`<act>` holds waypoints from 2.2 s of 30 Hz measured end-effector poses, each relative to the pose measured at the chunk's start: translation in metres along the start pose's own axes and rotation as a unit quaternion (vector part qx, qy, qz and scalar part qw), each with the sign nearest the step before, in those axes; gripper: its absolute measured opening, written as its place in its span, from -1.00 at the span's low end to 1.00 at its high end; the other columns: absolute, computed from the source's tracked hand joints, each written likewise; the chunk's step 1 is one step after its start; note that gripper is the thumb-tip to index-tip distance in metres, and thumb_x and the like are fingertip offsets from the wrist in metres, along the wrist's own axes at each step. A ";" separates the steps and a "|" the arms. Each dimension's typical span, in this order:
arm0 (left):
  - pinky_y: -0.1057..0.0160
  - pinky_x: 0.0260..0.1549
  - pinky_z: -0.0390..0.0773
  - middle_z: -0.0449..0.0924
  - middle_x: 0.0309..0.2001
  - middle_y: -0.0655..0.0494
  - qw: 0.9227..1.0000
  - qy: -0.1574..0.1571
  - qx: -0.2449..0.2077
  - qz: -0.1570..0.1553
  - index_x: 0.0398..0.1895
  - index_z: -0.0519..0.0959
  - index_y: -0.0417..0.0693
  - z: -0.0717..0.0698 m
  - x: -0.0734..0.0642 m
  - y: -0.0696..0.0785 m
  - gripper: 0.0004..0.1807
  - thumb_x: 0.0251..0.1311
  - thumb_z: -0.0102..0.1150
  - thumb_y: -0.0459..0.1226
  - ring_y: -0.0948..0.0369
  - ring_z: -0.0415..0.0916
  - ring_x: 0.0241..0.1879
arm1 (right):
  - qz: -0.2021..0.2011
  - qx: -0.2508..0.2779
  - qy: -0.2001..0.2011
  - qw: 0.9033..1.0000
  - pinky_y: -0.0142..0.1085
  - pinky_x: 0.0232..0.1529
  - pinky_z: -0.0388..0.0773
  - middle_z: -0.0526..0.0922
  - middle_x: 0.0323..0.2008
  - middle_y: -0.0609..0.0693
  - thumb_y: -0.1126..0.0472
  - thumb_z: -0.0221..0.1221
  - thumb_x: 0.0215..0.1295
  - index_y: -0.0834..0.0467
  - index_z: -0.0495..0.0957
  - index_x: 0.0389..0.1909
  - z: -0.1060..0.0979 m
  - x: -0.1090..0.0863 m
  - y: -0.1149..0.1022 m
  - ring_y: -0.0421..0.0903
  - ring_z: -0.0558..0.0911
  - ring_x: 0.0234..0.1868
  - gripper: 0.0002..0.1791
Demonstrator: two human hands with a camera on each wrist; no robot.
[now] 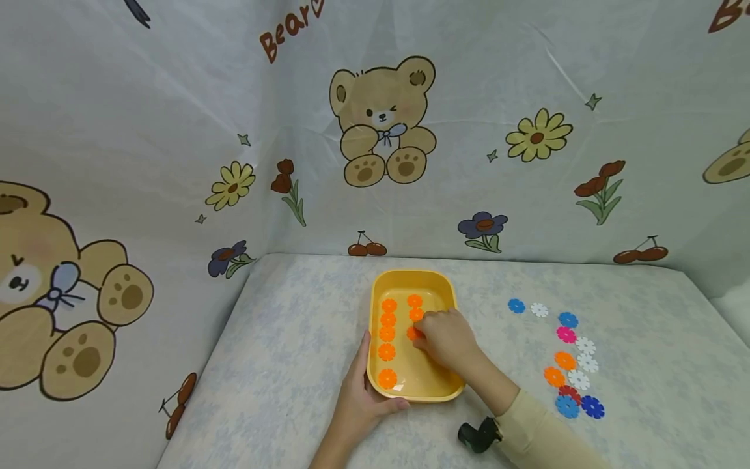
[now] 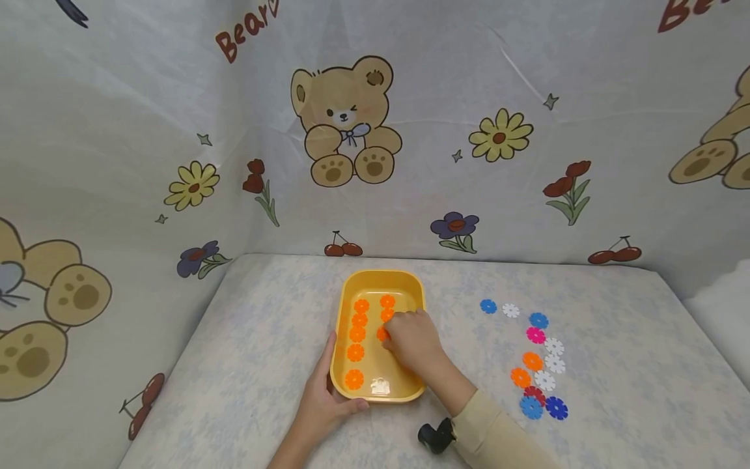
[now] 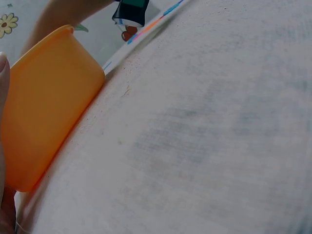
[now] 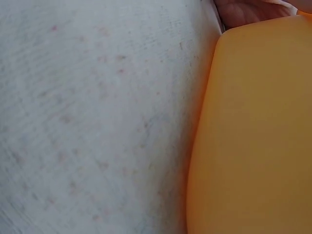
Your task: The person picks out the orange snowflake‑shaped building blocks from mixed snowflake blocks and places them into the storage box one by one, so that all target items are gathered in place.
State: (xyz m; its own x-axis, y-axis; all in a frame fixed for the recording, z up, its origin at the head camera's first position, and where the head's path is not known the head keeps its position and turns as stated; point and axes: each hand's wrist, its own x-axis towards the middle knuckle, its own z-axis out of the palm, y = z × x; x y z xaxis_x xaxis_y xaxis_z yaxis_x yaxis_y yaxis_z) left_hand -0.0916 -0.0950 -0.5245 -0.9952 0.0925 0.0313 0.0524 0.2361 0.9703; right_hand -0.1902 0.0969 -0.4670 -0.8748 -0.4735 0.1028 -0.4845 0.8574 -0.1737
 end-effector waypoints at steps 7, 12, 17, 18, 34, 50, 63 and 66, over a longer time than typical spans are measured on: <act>0.43 0.42 0.11 -0.16 0.60 0.19 1.000 -0.001 0.007 0.002 0.62 -0.21 0.24 0.000 0.000 -0.001 0.38 -0.17 0.61 0.00 0.17 -0.02 0.56 | -0.016 0.173 -0.006 0.985 -0.35 -0.22 0.53 0.63 -0.37 -0.25 0.06 0.34 0.26 0.06 0.73 -0.03 -0.025 -0.014 0.010 -0.20 0.51 -0.30 -0.70; 0.44 0.42 0.10 -0.18 0.60 0.18 1.000 -0.004 0.001 0.003 0.62 -0.23 0.23 -0.001 0.000 -0.002 0.39 -0.16 0.61 -0.01 0.14 -0.03 0.56 | 0.014 0.193 0.038 0.980 -0.36 -0.23 0.62 0.63 -0.26 -0.27 0.10 0.32 0.29 0.00 0.68 0.07 -0.049 -0.044 0.041 -0.17 0.53 -0.18 -0.67; 0.52 0.37 0.10 -0.18 0.60 0.19 1.000 -0.002 -0.004 0.000 0.62 -0.24 0.28 -0.002 -0.001 -0.002 0.41 -0.18 0.62 -0.01 0.15 -0.01 0.55 | 0.070 0.151 0.019 0.986 -0.47 -0.42 0.53 0.63 -0.19 -0.15 0.17 0.28 0.33 0.04 0.61 0.18 -0.056 -0.082 0.094 -0.18 0.49 -0.25 -0.61; 0.53 0.36 0.10 -0.17 0.60 0.19 1.000 -0.002 -0.005 0.000 0.62 -0.24 0.28 -0.002 -0.001 -0.002 0.40 -0.18 0.62 -0.01 0.14 -0.01 0.55 | 0.083 0.141 0.007 0.986 -0.47 -0.44 0.51 0.63 -0.18 -0.11 0.18 0.27 0.34 0.05 0.59 0.20 -0.055 -0.089 0.105 -0.18 0.48 -0.27 -0.59; 0.53 0.39 0.07 -0.18 0.60 0.18 1.000 -0.006 -0.004 0.015 0.62 -0.24 0.24 0.000 0.001 -0.005 0.39 -0.16 0.60 -0.01 0.13 -0.03 0.56 | 0.202 0.096 -0.088 0.971 0.10 -0.16 0.68 0.57 -0.06 0.24 0.12 0.38 0.18 0.21 0.63 0.12 -0.037 -0.156 0.199 0.14 0.59 -0.13 -0.51; 0.53 0.38 0.08 -0.15 0.60 0.18 1.000 -0.005 -0.013 0.020 0.62 -0.23 0.22 0.000 0.000 -0.004 0.42 -0.19 0.62 0.01 0.14 -0.01 0.55 | 0.219 0.163 -0.121 0.954 -0.48 -0.44 0.52 0.59 -0.27 -0.04 0.05 0.39 0.17 0.20 0.56 0.03 -0.039 -0.158 0.197 -0.12 0.47 -0.33 -0.53; 0.49 0.40 0.09 -0.16 0.60 0.20 1.000 -0.003 -0.006 0.016 0.62 -0.23 0.25 0.001 0.000 -0.004 0.41 -0.20 0.61 0.02 0.15 -0.02 0.56 | 0.246 0.168 -0.107 0.949 -0.44 -0.52 0.43 0.64 -0.30 -0.06 -0.16 0.42 0.08 0.23 0.60 0.11 -0.037 -0.161 0.195 -0.12 0.45 -0.38 -0.31; 0.49 0.40 0.09 -0.15 0.60 0.20 1.000 -0.002 -0.004 0.016 0.62 -0.23 0.25 0.000 0.000 -0.004 0.41 -0.20 0.62 0.02 0.16 -0.01 0.56 | 0.250 0.168 -0.103 0.948 -0.44 -0.54 0.42 0.62 -0.33 -0.06 -0.16 0.43 0.07 0.24 0.61 0.10 -0.036 -0.160 0.194 -0.13 0.45 -0.39 -0.30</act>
State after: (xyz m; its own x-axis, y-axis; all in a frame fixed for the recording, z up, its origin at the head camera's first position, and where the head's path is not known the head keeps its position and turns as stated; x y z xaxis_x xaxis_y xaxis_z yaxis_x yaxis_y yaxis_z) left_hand -0.0922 -0.0956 -0.5285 -0.9927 0.1037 0.0612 0.0834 0.2256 0.9706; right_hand -0.1439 0.3460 -0.4823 -0.9611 -0.0850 -0.2626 0.0461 0.8886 -0.4564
